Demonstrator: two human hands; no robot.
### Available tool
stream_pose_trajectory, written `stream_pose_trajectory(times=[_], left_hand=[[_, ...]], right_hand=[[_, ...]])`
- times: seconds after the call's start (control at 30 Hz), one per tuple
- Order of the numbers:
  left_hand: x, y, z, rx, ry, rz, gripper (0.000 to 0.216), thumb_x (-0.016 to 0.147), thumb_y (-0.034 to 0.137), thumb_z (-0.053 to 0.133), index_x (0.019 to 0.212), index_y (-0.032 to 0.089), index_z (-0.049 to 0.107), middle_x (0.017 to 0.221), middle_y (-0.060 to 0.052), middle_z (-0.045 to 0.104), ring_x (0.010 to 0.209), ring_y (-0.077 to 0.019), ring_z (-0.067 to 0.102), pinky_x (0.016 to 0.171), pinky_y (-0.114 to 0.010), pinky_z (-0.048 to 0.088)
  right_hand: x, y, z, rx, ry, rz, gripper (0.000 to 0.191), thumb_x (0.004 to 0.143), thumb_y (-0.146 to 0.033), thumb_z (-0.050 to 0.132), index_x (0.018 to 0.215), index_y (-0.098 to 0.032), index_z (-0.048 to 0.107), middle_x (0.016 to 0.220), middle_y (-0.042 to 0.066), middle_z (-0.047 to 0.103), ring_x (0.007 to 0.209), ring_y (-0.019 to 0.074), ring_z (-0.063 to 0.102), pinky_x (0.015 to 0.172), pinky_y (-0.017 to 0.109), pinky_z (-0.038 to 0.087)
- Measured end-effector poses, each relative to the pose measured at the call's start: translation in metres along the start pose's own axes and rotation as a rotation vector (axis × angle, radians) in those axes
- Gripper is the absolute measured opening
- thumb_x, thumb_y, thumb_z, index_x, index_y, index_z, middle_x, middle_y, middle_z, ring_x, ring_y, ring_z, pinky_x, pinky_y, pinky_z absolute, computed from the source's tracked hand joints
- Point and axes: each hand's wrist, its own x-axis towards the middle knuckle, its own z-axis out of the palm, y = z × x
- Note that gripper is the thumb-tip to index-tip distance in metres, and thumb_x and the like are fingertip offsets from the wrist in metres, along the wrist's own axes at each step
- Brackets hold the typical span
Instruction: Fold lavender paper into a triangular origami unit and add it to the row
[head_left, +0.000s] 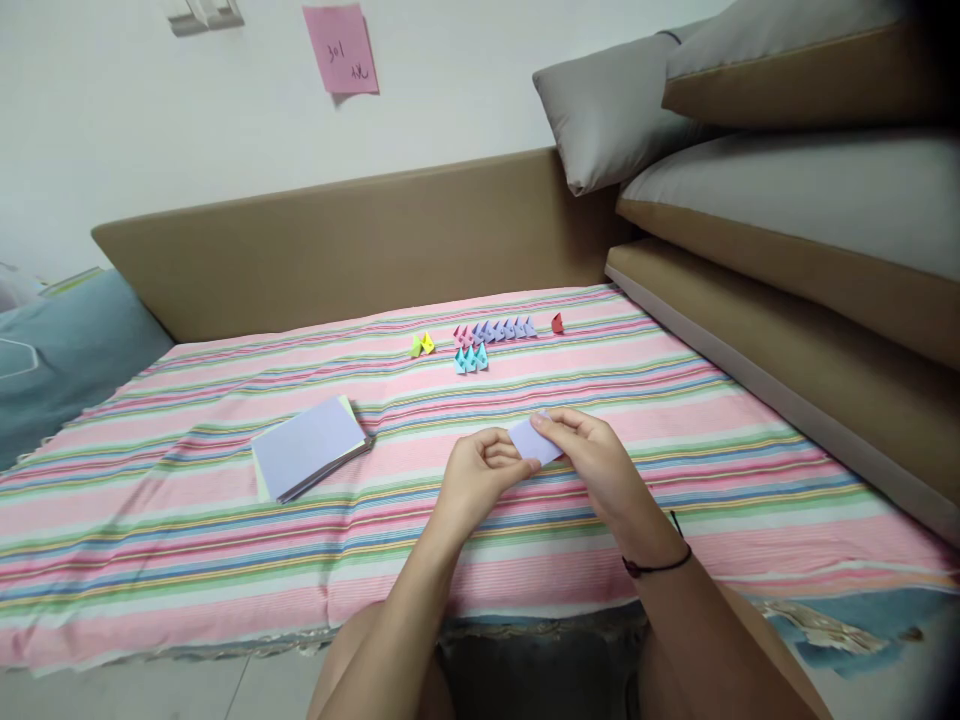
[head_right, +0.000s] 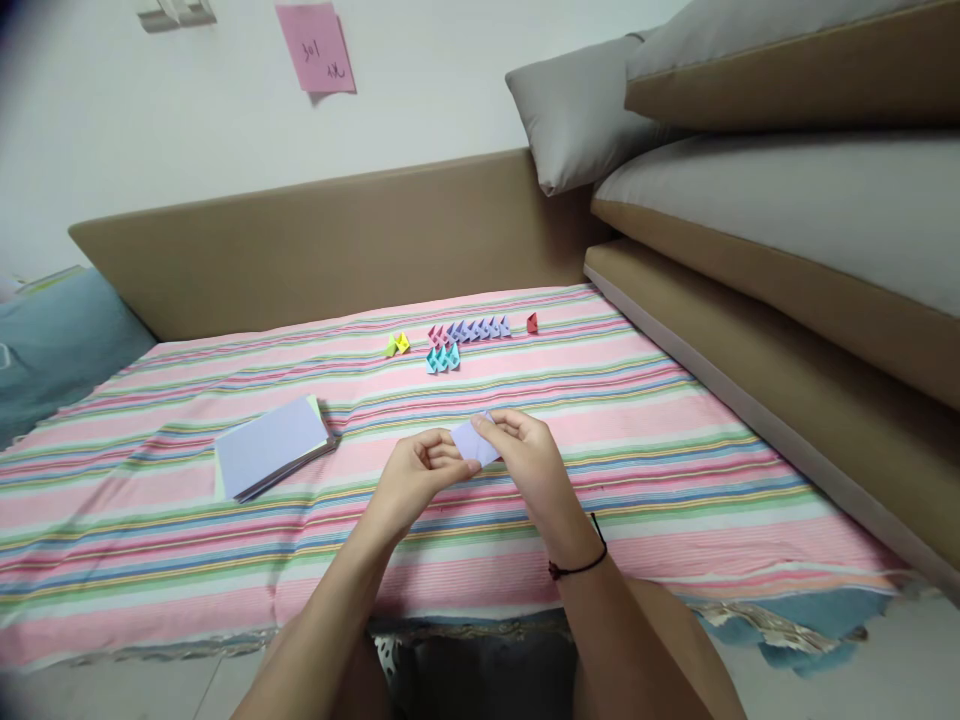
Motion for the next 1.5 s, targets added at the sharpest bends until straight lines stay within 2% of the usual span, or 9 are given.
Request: stream_pose_trajectory(times=[0.17,0.37,0.5,0.67,0.8,0.93,1.2,1.33,1.5], left_hand=[[-0.0007,0.0021,-0.0015,0.019,-0.03,-0.011,0.033,0.051,0.025,0.084,0.072,0.011,0.063,0.064,-0.001,0.064,0.055,-0.0107,0.059,0.057,-0.022,0.045],[-0.0015,-0.0019,0.0052,-0.011,-0.01,-0.01,0.027,0.065,0.036,0.075,0.064,0.013,0.06,0.056,0.002,0.057,0.056,-0.0109,0.056,0.059,-0.023,0.044],[-0.001,-0.0017,0.0051,-0.004,-0.023,-0.006,0.026,0.058,0.031,0.08,0.062,0.013,0.061,0.056,0.001,0.059,0.053,-0.0095,0.054,0.055,-0.022,0.041],[-0.0008,-0.0004,0.0018,-0.09,-0.088,-0.064,0.034,0.047,0.018,0.084,0.076,0.013,0.067,0.071,-0.001,0.068,0.063,-0.0113,0.061,0.065,-0.022,0.046],[-0.0035,0.0022,0.0036,-0.114,-0.132,-0.102,0.03,0.057,0.025,0.08,0.083,0.013,0.07,0.078,-0.005,0.071,0.072,-0.0145,0.066,0.075,-0.025,0.05],[-0.0052,0.0039,0.0057,-0.14,-0.132,-0.139,0.023,0.069,0.033,0.071,0.078,0.012,0.07,0.073,-0.006,0.071,0.069,-0.0168,0.068,0.075,-0.029,0.053],[-0.0029,0.0019,0.0067,-0.082,-0.061,-0.189,0.032,0.056,0.039,0.08,0.06,0.012,0.063,0.061,-0.006,0.069,0.056,-0.0174,0.066,0.062,-0.029,0.054],[-0.0036,0.0042,0.0058,-0.07,-0.058,-0.179,0.034,0.059,0.042,0.079,0.061,0.013,0.061,0.058,-0.003,0.066,0.056,-0.015,0.065,0.062,-0.026,0.053],[-0.003,0.0046,0.0029,-0.095,0.019,-0.081,0.035,0.066,0.045,0.073,0.061,0.012,0.063,0.063,-0.001,0.062,0.063,-0.0113,0.062,0.065,-0.022,0.052]], right_hand=[[0.0021,0.0028,0.0001,-0.019,0.036,-0.045,0.03,0.069,-0.045,0.07,0.07,-0.015,0.067,0.065,0.002,0.062,0.062,0.0142,0.055,0.057,0.024,0.044],[0.0003,0.0022,0.001,-0.043,0.09,-0.126,0.024,0.071,-0.04,0.068,0.064,-0.018,0.064,0.062,0.001,0.061,0.061,0.0147,0.054,0.055,0.025,0.045],[-0.0014,0.0015,0.0043,-0.059,0.148,-0.147,0.023,0.072,-0.04,0.066,0.063,-0.018,0.063,0.061,0.001,0.06,0.058,0.0139,0.053,0.052,0.025,0.044],[-0.0001,0.0021,0.0055,-0.031,0.186,-0.136,0.024,0.071,-0.04,0.066,0.064,-0.018,0.065,0.06,0.0,0.061,0.059,0.0148,0.054,0.054,0.026,0.043],[0.0006,0.0021,0.0041,0.0,0.211,-0.162,0.023,0.069,-0.039,0.069,0.063,-0.017,0.064,0.058,0.0,0.06,0.059,0.0145,0.054,0.055,0.025,0.043],[-0.0003,0.0023,0.0033,-0.021,0.194,-0.153,0.025,0.071,-0.039,0.068,0.063,-0.017,0.062,0.058,0.0,0.059,0.056,0.0135,0.052,0.052,0.025,0.041],[0.0004,0.0031,0.0055,-0.025,0.161,-0.143,0.024,0.071,-0.038,0.067,0.06,-0.017,0.062,0.055,-0.001,0.059,0.055,0.0134,0.053,0.053,0.026,0.041],[0.0008,0.0024,0.0043,-0.059,0.166,-0.149,0.025,0.072,-0.039,0.067,0.061,-0.016,0.061,0.058,0.001,0.06,0.057,0.0138,0.055,0.054,0.026,0.043],[-0.0016,-0.0047,-0.0022,-0.009,-0.087,-0.049,0.022,0.07,-0.034,0.07,0.08,-0.016,0.065,0.074,0.003,0.068,0.07,0.0166,0.062,0.065,0.028,0.05]])
